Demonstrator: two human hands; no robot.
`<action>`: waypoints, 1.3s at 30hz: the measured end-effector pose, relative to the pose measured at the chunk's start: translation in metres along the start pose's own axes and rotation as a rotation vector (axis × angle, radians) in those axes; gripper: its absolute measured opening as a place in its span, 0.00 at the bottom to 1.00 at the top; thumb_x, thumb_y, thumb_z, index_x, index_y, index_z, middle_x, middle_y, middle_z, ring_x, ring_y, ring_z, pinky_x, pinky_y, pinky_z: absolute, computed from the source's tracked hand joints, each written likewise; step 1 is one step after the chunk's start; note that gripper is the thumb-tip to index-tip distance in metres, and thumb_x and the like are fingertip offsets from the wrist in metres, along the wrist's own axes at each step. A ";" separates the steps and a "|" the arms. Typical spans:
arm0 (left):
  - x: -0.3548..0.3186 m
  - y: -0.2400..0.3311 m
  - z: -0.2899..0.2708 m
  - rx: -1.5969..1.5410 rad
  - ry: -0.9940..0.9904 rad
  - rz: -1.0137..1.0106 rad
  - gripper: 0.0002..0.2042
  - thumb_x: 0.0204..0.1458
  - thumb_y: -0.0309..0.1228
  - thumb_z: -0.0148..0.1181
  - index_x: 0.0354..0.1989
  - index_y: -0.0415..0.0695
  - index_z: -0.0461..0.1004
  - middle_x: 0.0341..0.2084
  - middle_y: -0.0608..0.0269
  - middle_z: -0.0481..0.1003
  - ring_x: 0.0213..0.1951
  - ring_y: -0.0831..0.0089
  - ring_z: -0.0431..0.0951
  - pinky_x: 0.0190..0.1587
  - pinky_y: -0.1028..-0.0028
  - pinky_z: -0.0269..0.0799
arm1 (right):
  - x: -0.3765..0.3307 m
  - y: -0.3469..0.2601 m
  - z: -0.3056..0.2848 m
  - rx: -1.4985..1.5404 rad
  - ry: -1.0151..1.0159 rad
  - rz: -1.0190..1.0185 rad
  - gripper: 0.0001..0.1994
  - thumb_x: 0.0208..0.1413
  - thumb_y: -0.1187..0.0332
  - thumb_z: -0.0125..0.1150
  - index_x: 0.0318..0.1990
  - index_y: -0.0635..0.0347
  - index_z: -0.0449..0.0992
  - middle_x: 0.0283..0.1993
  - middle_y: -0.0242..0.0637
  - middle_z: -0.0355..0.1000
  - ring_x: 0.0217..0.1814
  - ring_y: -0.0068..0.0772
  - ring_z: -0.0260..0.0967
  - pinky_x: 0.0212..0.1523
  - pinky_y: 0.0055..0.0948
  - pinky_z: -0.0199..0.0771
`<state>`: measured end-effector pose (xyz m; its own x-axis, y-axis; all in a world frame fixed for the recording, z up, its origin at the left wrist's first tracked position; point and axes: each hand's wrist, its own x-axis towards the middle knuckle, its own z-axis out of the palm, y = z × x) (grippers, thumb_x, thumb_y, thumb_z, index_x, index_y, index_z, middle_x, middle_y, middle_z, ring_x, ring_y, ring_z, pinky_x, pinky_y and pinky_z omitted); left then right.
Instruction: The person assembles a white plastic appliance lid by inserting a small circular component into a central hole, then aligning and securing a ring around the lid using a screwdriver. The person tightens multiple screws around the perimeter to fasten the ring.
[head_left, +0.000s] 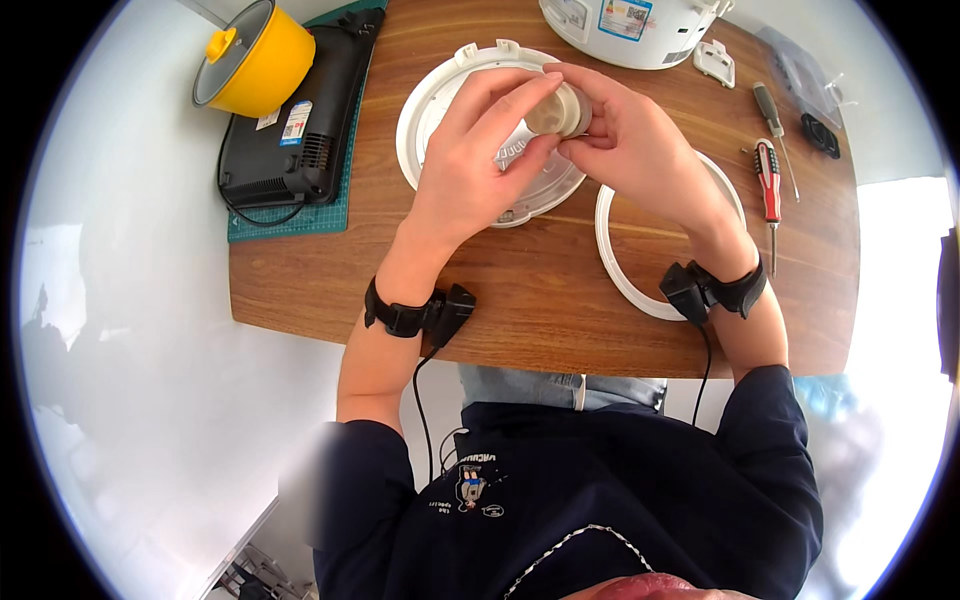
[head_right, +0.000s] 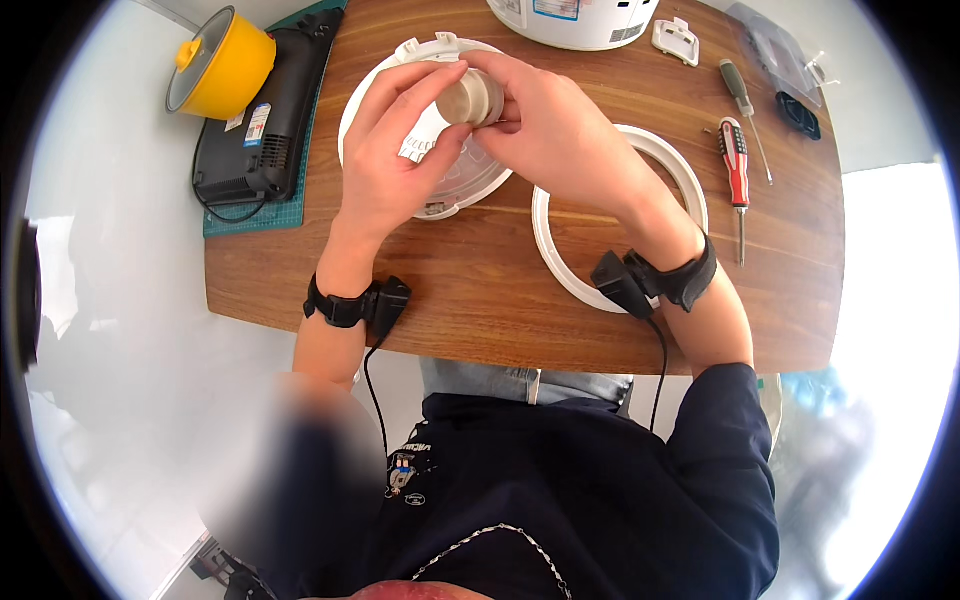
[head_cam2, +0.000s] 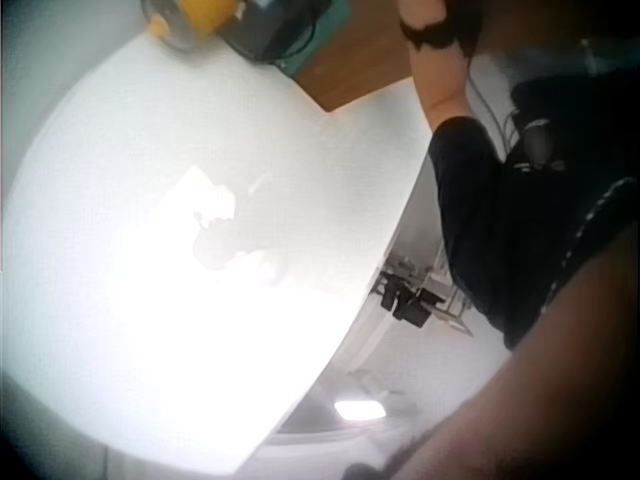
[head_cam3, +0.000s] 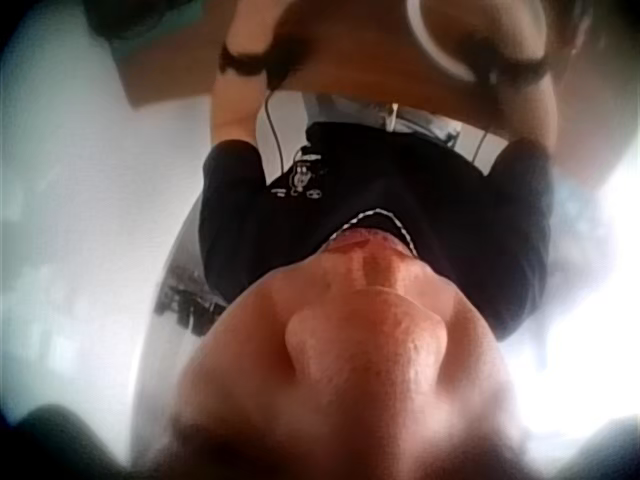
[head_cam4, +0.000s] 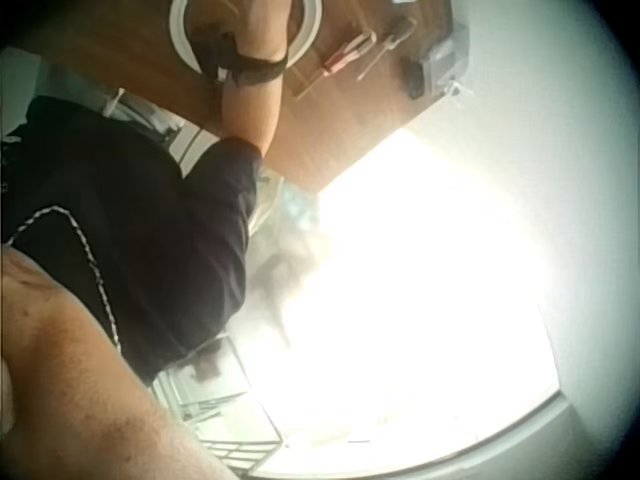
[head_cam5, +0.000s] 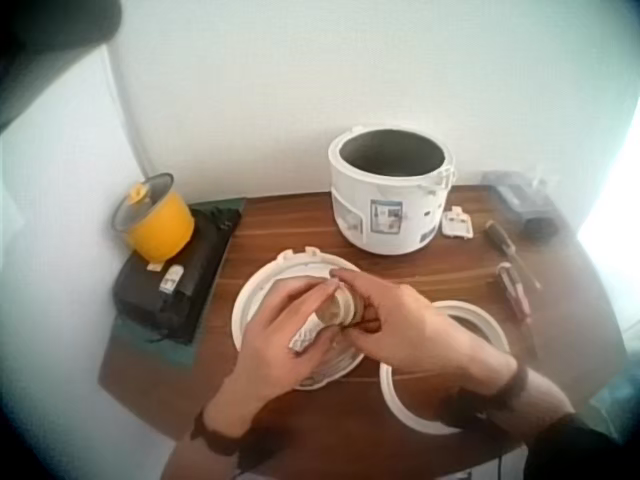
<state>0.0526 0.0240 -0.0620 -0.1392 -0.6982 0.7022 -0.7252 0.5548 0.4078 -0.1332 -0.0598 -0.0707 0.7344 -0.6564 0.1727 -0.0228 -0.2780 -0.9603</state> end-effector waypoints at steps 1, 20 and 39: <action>0.000 0.000 0.001 0.003 0.007 -0.010 0.27 0.46 0.18 0.72 0.58 0.42 0.77 0.49 0.57 0.77 0.47 0.60 0.80 0.48 0.67 0.80 | -0.001 0.001 0.001 0.031 -0.015 0.000 0.32 0.55 0.79 0.60 0.70 0.62 0.64 0.36 0.45 0.79 0.35 0.34 0.75 0.41 0.33 0.77; -0.006 0.000 0.000 -0.097 -0.001 -0.077 0.26 0.44 0.23 0.75 0.55 0.44 0.81 0.49 0.60 0.78 0.48 0.62 0.80 0.48 0.67 0.80 | 0.000 -0.011 0.001 0.423 -0.159 -0.030 0.48 0.51 0.93 0.44 0.80 0.57 0.39 0.74 0.45 0.57 0.72 0.35 0.63 0.67 0.33 0.72; -0.010 -0.008 -0.002 -0.277 0.055 -0.316 0.24 0.52 0.23 0.75 0.56 0.36 0.71 0.46 0.56 0.81 0.48 0.70 0.82 0.53 0.70 0.79 | 0.009 -0.004 -0.004 -0.305 0.135 -0.447 0.18 0.50 0.76 0.74 0.50 0.58 0.79 0.49 0.36 0.78 0.42 0.36 0.77 0.46 0.31 0.83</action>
<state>0.0613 0.0275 -0.0713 0.1030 -0.8325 0.5443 -0.5165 0.4229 0.7446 -0.1293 -0.0670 -0.0649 0.6244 -0.5063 0.5948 0.0615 -0.7272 -0.6836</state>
